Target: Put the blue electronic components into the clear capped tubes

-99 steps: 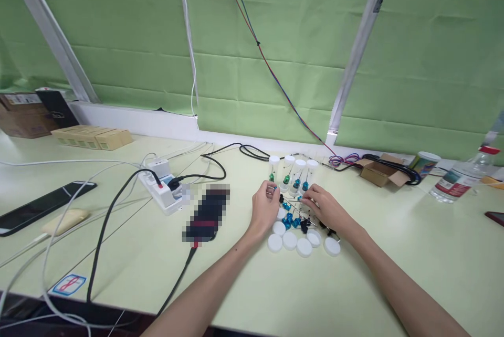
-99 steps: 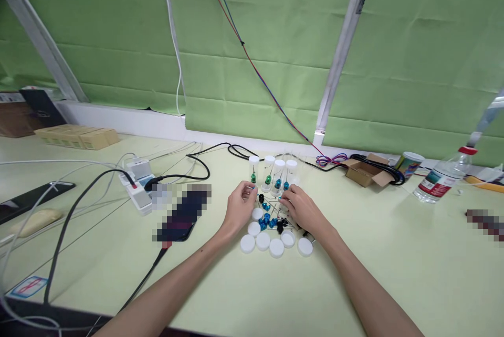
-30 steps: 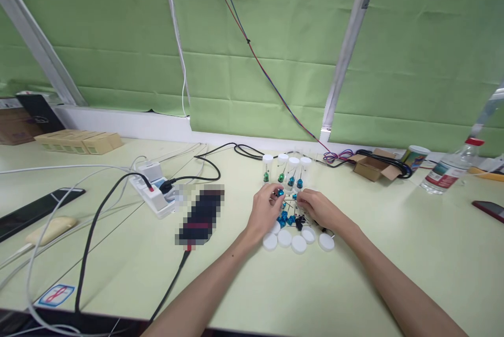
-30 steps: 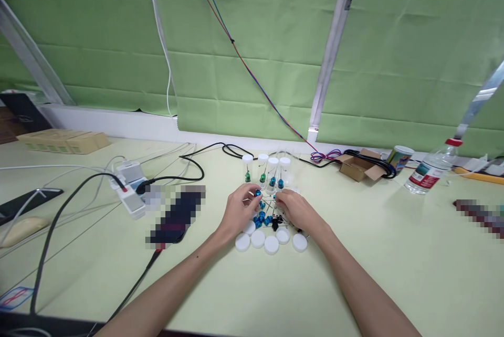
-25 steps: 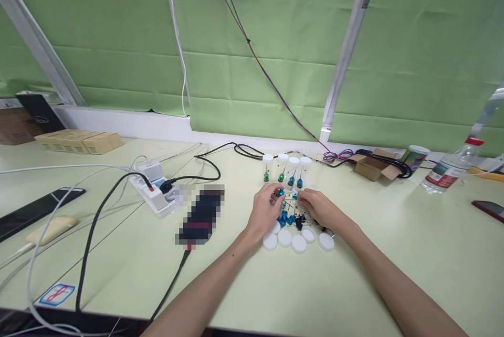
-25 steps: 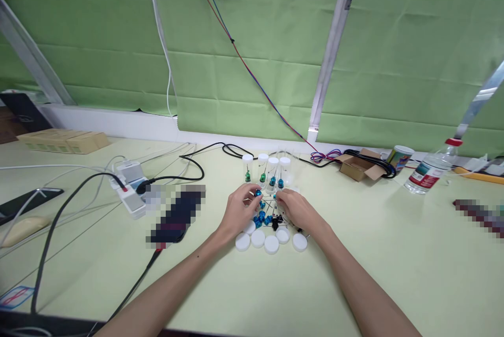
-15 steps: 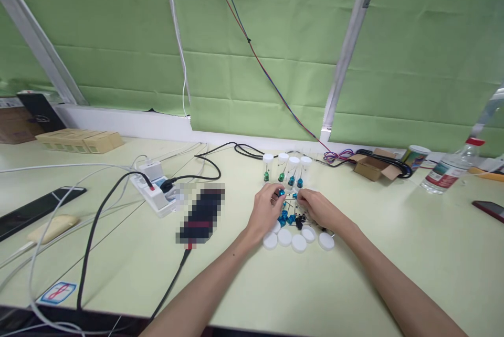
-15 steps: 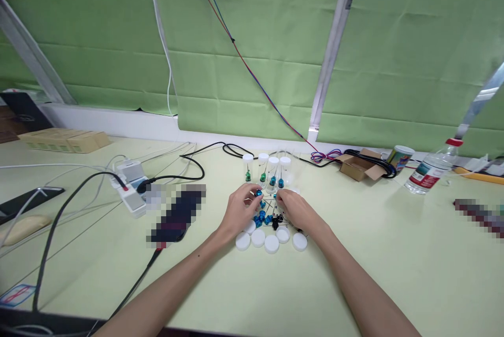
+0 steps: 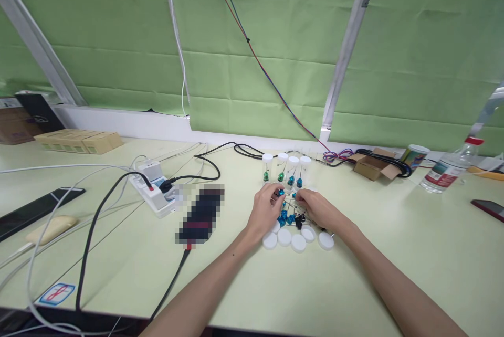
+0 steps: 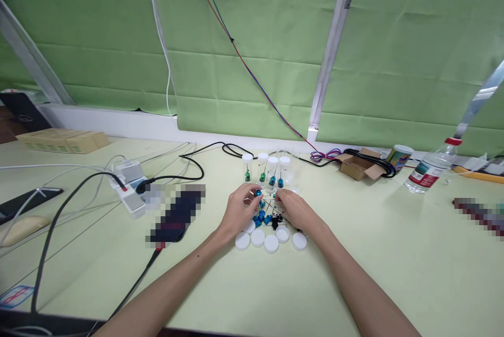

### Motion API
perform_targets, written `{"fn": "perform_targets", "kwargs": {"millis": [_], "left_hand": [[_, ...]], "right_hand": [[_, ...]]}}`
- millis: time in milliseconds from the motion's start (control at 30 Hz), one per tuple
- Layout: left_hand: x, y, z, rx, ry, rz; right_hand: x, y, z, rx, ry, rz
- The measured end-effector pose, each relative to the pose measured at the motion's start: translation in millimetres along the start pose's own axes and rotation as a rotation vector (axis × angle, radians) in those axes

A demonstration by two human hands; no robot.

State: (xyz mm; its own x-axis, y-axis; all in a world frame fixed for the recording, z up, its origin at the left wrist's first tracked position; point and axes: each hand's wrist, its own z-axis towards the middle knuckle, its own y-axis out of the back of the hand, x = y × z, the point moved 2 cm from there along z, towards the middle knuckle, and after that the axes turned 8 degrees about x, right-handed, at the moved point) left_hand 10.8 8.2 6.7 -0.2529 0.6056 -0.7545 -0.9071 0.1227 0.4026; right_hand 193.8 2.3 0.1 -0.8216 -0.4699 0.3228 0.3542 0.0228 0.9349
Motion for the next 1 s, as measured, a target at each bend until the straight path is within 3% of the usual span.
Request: {"fn": "perform_targets", "kwargs": {"millis": [633, 1000], "left_hand": [[0.4, 1.5, -0.2, 0.010, 0.004, 0.033], [-0.9, 2.6, 0.5, -0.001, -0.011, 0.076]], "right_hand": [[10.6, 5.0, -0.8, -0.162, 0.062, 0.012], [15.6, 4.1, -1.2, -0.146, 0.090, 0.068]]}}
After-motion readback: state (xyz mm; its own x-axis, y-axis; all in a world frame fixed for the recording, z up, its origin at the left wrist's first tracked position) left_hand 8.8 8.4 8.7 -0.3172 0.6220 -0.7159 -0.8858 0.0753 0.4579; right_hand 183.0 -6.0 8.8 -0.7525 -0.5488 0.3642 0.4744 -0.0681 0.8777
